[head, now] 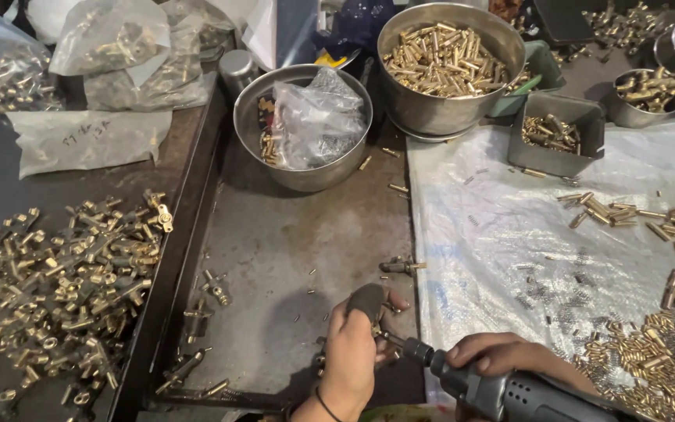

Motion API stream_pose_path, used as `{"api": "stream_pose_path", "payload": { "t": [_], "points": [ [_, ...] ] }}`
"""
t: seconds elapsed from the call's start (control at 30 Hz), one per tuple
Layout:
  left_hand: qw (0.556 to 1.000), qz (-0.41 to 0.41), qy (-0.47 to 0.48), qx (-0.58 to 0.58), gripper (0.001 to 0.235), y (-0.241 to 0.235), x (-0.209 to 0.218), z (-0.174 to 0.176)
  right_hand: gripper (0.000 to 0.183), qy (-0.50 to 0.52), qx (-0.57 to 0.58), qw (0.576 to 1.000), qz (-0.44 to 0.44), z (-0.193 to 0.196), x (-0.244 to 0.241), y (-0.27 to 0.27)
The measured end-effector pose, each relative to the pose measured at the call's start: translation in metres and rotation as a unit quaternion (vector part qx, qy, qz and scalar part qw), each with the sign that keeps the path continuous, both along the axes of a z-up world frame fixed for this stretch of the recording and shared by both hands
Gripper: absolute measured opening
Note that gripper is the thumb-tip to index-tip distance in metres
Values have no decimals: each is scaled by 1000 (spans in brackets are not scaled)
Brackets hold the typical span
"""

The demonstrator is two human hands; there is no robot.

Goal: The person holds small brass fittings one at a time against the spinning bit of a rotary tool, working each piece and setting it aside on the workbench. At the end they pour a batch of the finished fittings from a metal bowl onto the table and handle the bowl.

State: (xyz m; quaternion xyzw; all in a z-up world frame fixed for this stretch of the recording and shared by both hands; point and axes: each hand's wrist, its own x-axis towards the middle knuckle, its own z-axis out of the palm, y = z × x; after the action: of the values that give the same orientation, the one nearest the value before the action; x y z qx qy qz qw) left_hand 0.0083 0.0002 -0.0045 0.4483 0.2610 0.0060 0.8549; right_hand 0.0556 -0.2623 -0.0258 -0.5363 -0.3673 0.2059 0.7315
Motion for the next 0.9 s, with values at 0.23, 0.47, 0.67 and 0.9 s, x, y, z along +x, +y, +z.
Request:
{"api": "stream_pose_path", "payload": {
  "t": [0.23, 0.47, 0.67, 0.9],
  "points": [
    [1000, -15, -15, -4, 29, 0, -4, 5, 34, -33, 5, 999, 29, -2, 4, -6],
    [999, -50, -21, 0, 28, 0, -10, 18, 27, -35, -46, 998, -13, 10, -3, -2],
    [935, -44, 8, 351, 29, 70, -17, 31, 40, -91, 65, 992, -50, 7, 2, 14],
    [572, 143, 37, 807, 37, 146, -56, 109, 50, -98, -62, 989, -90, 20, -11, 18]
  ]
}}
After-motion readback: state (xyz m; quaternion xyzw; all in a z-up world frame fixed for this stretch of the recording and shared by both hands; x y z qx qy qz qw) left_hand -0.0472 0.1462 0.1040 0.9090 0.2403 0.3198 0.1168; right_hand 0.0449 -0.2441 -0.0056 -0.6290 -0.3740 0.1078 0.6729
